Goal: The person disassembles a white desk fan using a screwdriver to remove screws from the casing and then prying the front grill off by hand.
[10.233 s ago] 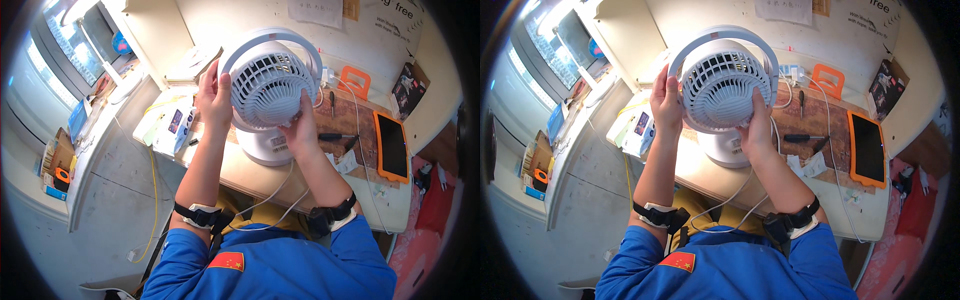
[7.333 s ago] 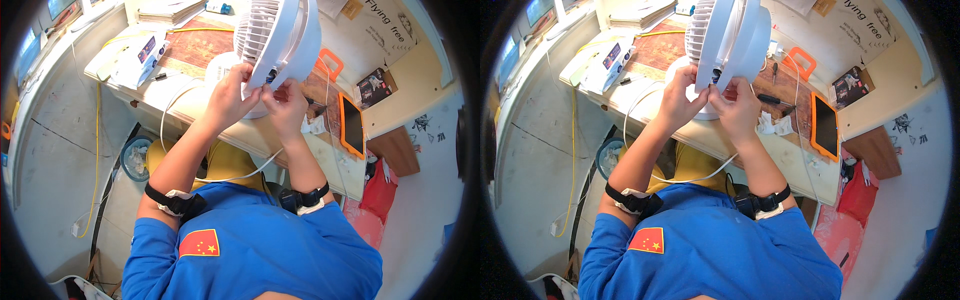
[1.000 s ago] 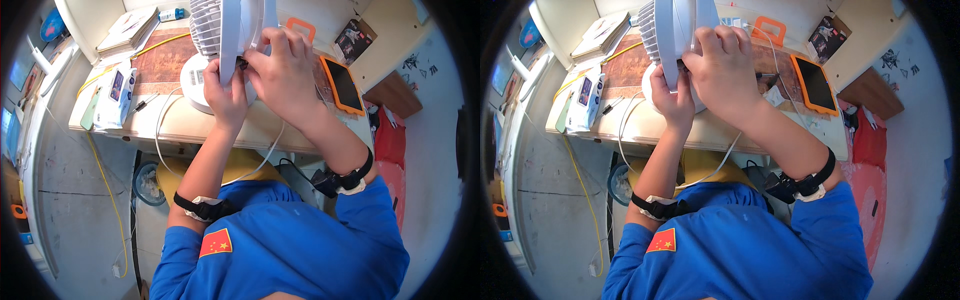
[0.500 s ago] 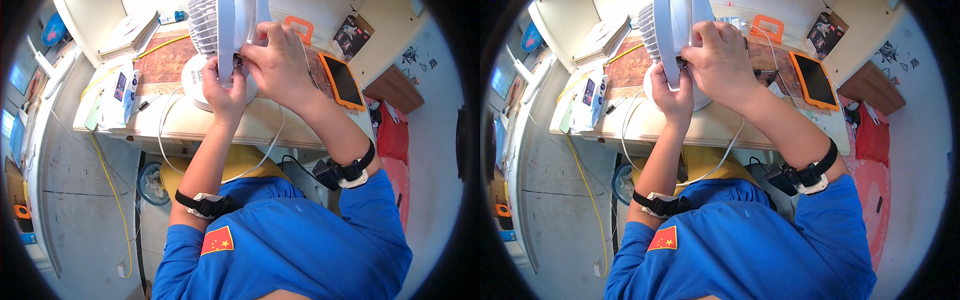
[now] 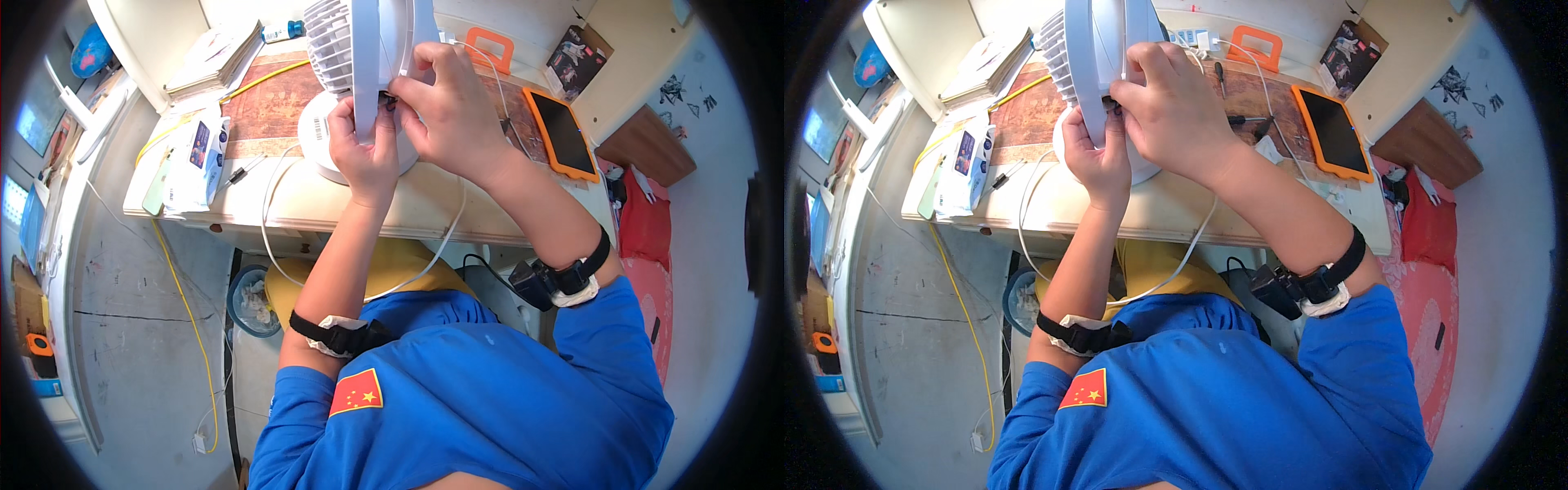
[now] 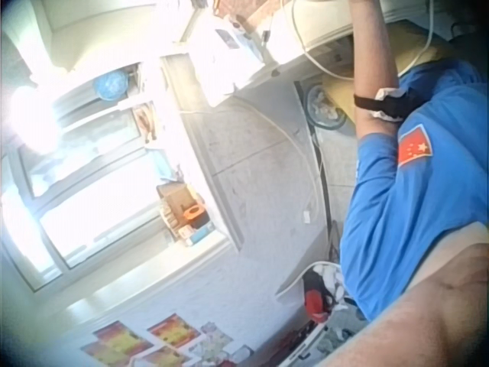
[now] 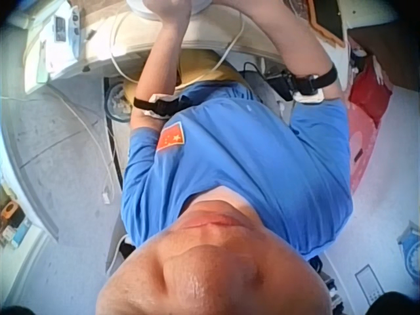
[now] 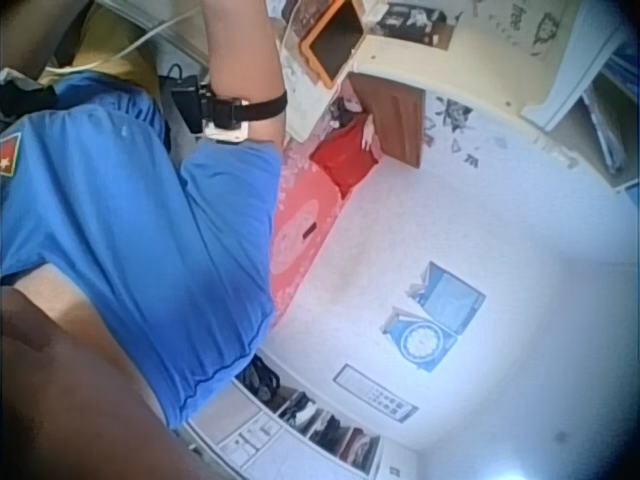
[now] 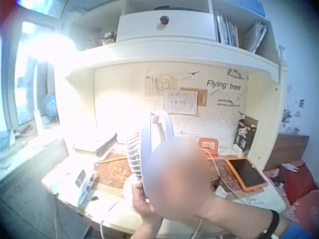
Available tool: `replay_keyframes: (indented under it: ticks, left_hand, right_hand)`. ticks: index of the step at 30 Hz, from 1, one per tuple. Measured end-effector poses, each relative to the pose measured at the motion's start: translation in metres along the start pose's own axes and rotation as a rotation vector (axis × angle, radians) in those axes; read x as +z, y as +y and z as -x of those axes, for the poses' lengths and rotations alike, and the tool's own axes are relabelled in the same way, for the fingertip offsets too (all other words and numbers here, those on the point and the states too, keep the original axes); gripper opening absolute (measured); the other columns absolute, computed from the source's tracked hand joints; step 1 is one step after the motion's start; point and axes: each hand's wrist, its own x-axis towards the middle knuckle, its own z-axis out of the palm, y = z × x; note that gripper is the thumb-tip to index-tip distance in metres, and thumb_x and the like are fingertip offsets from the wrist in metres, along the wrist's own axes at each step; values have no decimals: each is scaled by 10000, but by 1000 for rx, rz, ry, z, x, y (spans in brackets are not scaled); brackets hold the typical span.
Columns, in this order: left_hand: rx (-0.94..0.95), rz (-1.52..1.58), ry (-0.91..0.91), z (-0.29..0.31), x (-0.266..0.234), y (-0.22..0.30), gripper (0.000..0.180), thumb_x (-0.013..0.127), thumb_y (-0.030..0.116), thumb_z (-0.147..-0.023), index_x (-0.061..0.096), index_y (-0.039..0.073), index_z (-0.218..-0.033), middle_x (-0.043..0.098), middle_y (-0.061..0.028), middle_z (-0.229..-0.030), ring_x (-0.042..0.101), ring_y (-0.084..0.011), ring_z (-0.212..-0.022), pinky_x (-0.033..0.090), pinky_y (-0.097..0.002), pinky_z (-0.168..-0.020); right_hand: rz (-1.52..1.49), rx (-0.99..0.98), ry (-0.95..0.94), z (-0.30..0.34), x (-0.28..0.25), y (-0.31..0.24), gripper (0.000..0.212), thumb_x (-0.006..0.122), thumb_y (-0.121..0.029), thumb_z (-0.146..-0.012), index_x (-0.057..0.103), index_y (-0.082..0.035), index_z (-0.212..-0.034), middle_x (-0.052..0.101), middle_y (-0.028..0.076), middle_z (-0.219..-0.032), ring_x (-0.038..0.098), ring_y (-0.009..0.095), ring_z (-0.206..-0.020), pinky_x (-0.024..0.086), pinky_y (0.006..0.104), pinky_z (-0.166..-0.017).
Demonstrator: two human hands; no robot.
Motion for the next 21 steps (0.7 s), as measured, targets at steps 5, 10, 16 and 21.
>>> replay_keyframes:
  ticks: [5,10,16,21]
  left_hand:
    - [-77,4,1,0,1,1,247,667,9,-810,546,-13,-1024,618,-75,-943,599,-135,-841,483,-263,-777]
    - [-124,17,10,-1,1,6,229,668,2,-806,559,-10,-1006,632,-72,-917,605,-127,-813,493,-264,-758]
    - [-130,-13,-5,-2,-1,5,245,691,31,-790,565,-11,-996,638,-75,-886,602,-128,-788,489,-265,-727]
    - [-131,-13,-11,-1,-3,6,239,683,48,-798,565,-13,-997,638,-84,-889,604,-140,-793,482,-270,-739]
  right_hand:
    - [-51,19,-1,3,1,-1,192,698,-135,-684,623,-71,-849,431,69,-992,490,266,-969,487,375,-760]
    - [-111,92,39,6,5,-4,339,721,-114,-656,575,-74,-959,430,100,-1027,504,272,-955,482,375,-762]
    - [-115,196,144,5,14,-10,747,735,-119,-629,382,-89,-1287,328,215,-1261,477,350,-1032,444,444,-843]
    - [-113,307,108,0,16,-7,986,742,-145,-620,191,-83,-1435,145,297,-1423,307,452,-1237,286,517,-1022]
